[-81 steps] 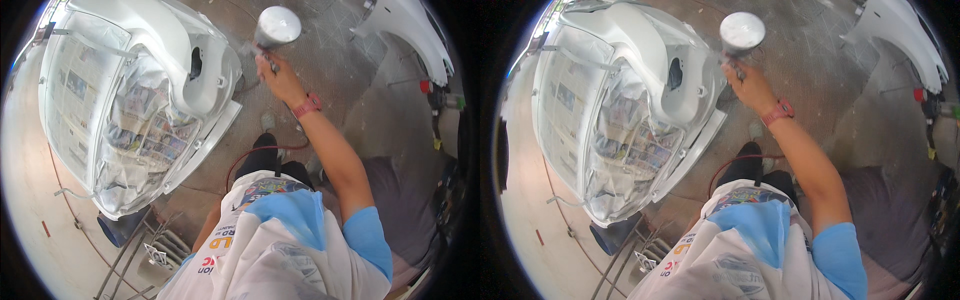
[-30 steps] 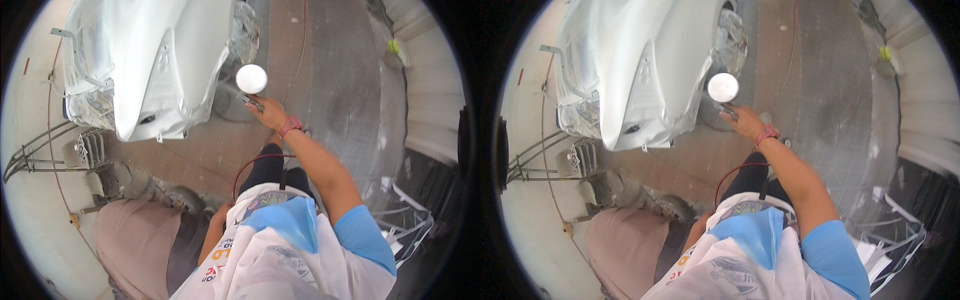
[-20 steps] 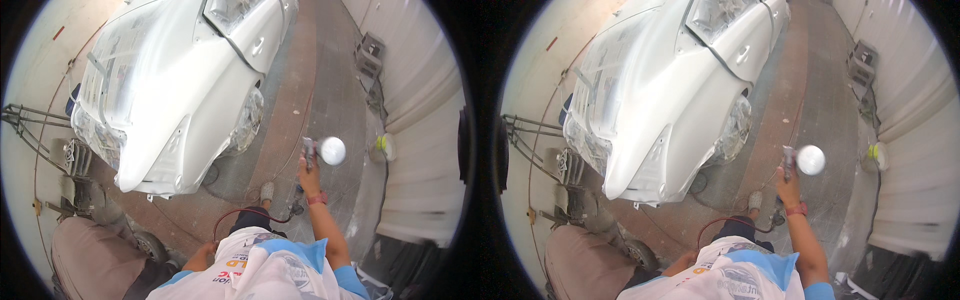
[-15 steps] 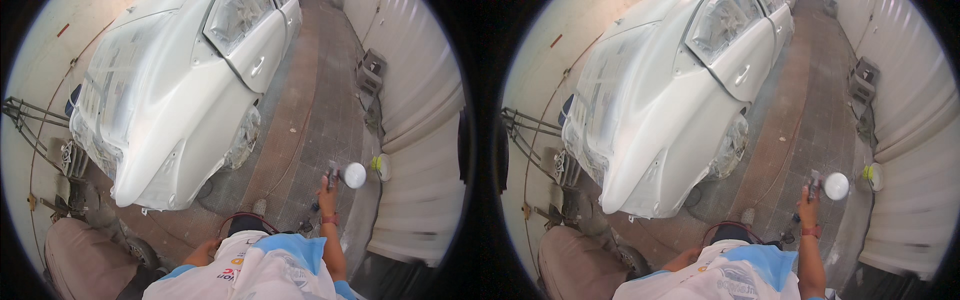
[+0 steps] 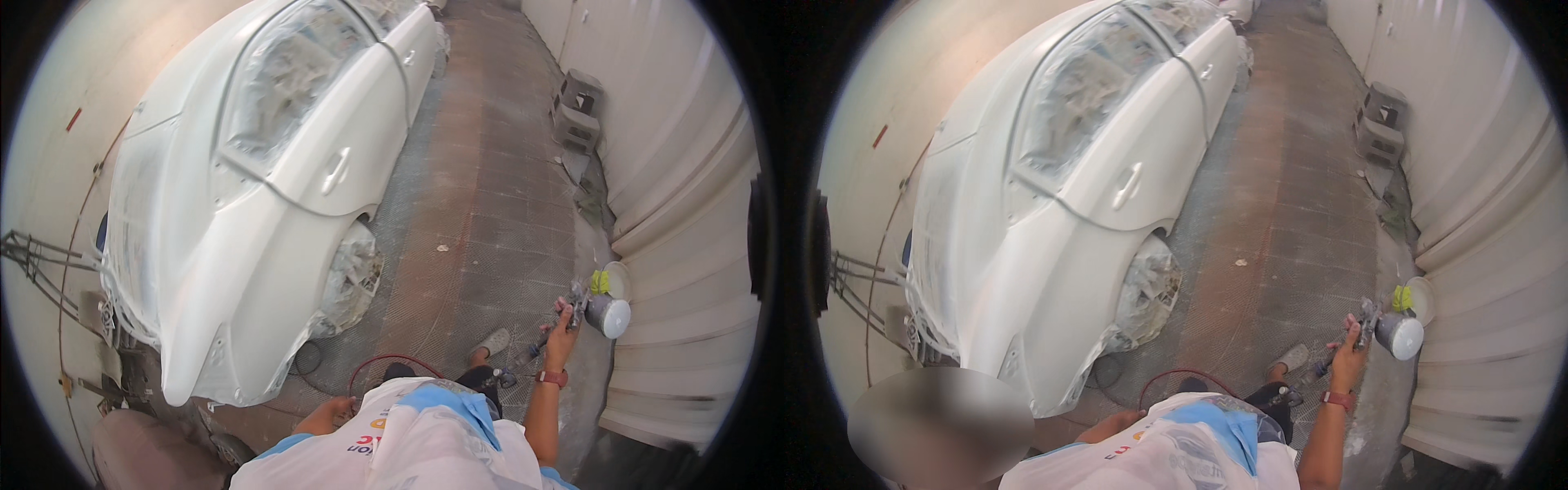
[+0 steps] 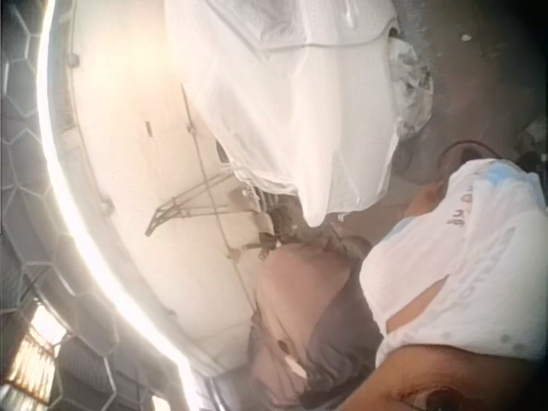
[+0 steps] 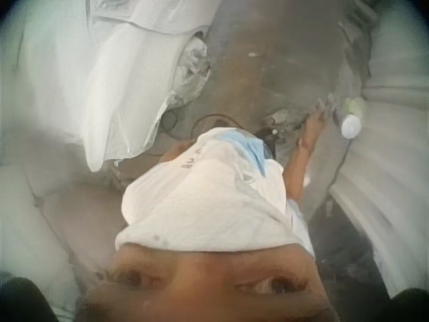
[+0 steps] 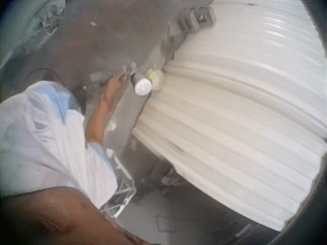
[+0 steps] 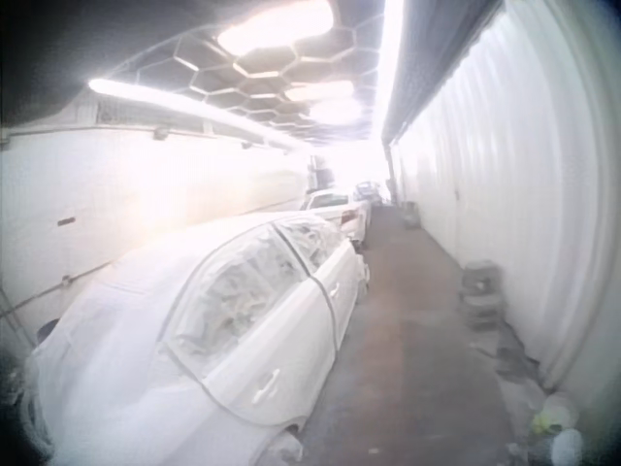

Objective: The person uses a spray gun to apply white paint to a car's hood and a separate bumper. They move around the vehicle to cover different areas, including the hood, side panels, and the detached bumper, ensuring even coverage.

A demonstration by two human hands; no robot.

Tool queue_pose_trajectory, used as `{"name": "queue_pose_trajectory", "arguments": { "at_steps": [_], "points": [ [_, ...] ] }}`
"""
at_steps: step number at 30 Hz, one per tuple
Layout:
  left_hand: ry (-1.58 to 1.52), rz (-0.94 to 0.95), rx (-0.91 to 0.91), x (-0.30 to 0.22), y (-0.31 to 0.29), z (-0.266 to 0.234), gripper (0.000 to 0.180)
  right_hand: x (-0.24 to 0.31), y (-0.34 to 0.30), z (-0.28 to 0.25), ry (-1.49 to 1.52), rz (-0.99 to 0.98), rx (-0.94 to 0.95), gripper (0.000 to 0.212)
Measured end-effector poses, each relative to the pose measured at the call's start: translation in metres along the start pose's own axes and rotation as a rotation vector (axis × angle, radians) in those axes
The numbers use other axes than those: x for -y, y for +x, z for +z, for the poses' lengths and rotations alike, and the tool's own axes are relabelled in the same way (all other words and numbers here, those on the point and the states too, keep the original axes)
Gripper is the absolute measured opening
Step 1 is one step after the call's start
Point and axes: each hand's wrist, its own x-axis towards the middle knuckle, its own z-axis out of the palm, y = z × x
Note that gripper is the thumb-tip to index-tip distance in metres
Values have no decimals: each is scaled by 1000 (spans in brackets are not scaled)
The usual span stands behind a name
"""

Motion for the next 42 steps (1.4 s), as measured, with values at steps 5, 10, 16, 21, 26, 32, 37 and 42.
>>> {"name": "queue_pose_trajectory", "arguments": {
  "at_steps": [5,10,16,21,26,32,37,42],
  "points": [
    [-237,-160,28,-127,22,45,72,23,126,-9,6,-5,107,63],
    [-178,-54,-23,-280,47,76,71,74,264,-8,18,-97,289,72],
    [-139,53,-2,-441,85,91,70,116,420,24,-3,-208,419,76],
    [-146,72,27,-564,132,63,69,124,551,82,-29,-241,509,77],
    [-239,83,5,-695,164,13,68,150,669,126,-88,-236,545,76],
    [-500,114,-180,-798,169,-13,64,187,785,168,-126,-274,597,76],
    [-757,61,-203,-847,171,36,61,181,884,206,-40,-264,718,77],
    [-870,-88,-254,-949,155,154,55,164,972,247,-26,-220,921,75]
  ]
}}
